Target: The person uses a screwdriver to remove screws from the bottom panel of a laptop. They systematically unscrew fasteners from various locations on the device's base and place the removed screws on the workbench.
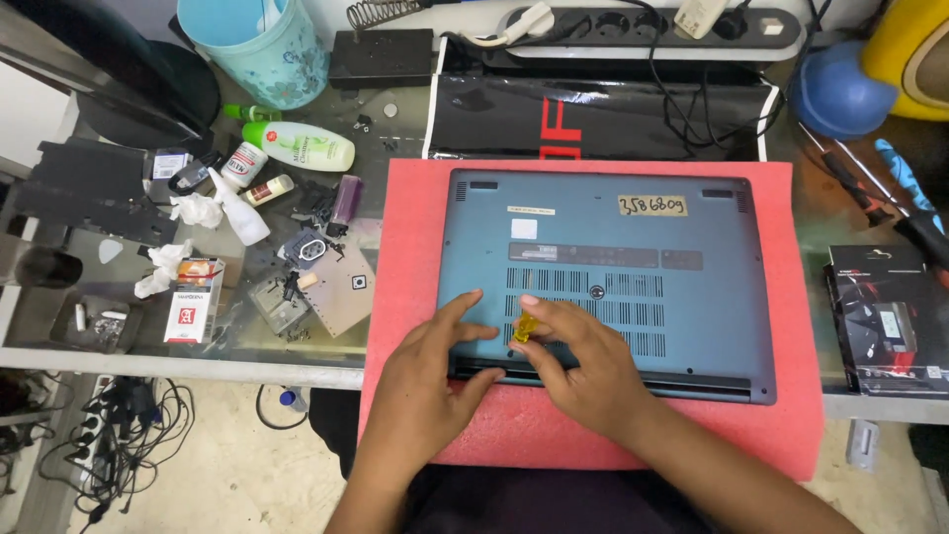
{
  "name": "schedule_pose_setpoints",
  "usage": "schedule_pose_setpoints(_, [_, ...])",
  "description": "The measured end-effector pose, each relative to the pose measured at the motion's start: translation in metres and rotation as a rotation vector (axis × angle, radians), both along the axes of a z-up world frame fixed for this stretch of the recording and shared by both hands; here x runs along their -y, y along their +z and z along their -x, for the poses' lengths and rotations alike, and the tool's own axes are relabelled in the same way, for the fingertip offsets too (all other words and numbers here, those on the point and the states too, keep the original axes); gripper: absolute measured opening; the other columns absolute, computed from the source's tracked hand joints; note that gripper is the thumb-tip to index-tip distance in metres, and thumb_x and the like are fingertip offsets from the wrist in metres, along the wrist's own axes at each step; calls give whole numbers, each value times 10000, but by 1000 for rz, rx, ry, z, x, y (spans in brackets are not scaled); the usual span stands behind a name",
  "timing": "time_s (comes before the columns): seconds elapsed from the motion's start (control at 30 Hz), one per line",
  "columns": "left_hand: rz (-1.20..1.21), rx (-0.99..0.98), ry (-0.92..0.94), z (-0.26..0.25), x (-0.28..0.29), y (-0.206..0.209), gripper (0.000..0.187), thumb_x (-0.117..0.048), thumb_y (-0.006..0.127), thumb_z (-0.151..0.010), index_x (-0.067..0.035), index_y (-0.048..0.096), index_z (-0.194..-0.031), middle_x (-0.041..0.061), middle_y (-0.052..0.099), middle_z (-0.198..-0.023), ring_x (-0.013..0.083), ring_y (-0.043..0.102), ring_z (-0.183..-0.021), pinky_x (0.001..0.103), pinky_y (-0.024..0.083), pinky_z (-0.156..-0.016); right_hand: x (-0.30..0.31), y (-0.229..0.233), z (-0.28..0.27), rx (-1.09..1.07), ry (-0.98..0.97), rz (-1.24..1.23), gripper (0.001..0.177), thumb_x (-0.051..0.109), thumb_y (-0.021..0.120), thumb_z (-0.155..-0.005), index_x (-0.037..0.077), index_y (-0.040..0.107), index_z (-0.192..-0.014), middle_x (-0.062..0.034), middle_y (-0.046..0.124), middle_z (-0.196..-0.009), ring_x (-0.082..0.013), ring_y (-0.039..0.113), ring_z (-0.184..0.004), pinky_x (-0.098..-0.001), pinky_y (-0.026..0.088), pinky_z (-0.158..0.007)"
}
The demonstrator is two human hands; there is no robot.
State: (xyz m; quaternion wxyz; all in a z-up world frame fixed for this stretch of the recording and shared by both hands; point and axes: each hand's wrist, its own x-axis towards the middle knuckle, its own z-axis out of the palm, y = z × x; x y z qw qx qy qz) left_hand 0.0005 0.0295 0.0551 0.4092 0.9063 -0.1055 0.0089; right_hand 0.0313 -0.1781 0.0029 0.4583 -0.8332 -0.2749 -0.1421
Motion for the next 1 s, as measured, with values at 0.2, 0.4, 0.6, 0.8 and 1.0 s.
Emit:
schedule_pose_setpoints(0.2, [-2,-13,30,-3,6,0,750,-313,833,-818,-174,467,-1458,-61,781,-1145,215,700,-1068,364,559,-865,0,2,0,59,20,-82,594,42,761,-940,166,469,-1441,-125,713,-1148,-190,798,-924,-297,680,-876])
schedule_pose_setpoints(0.4, [34,-62,11,-12,16,-1,617,-198,788,-853,-230,516,-1405,-90,821,-950,163,779,-917,347,592,-794,1,3,-1,77,27,-137,613,23,740,-951,155,436,-1467,-125,699,-1138,-190,769,-1030,-312,696,-901])
schedule_pose_setpoints(0.6, [50,-38,101,-14,-1,4,563,-183,779,-847,-243,573,-1367,-83,831,-941,127,795,-884,290,586,-850,8,7,-1,95,36,-353,740,-121,738,-908,124,372,-1502,-176,661,-1094,-248,746,-1034,-371,716,-934])
schedule_pose_setpoints(0.8, [-256,140,178,-69,-51,28,507,-105,687,-887,-208,559,-1366,-80,806,-1009,188,762,-792,406,581,-686,54,19,13,-5,-73,-426,818,-154,696,-871,181,316,-1512,-257,633,-1107,-303,729,-1000,-448,720,-890])
schedule_pose_setpoints(1.0, [-538,209,202,-209,-82,-6,498,-54,588,-865,-196,561,-1341,-30,782,-917,347,708,-782,522,501,-532,81,28,47,-7,-407,-375,811,-208,684,-856,108,323,-1510,-373,581,-1075,-382,680,-972,-516,682,-890])
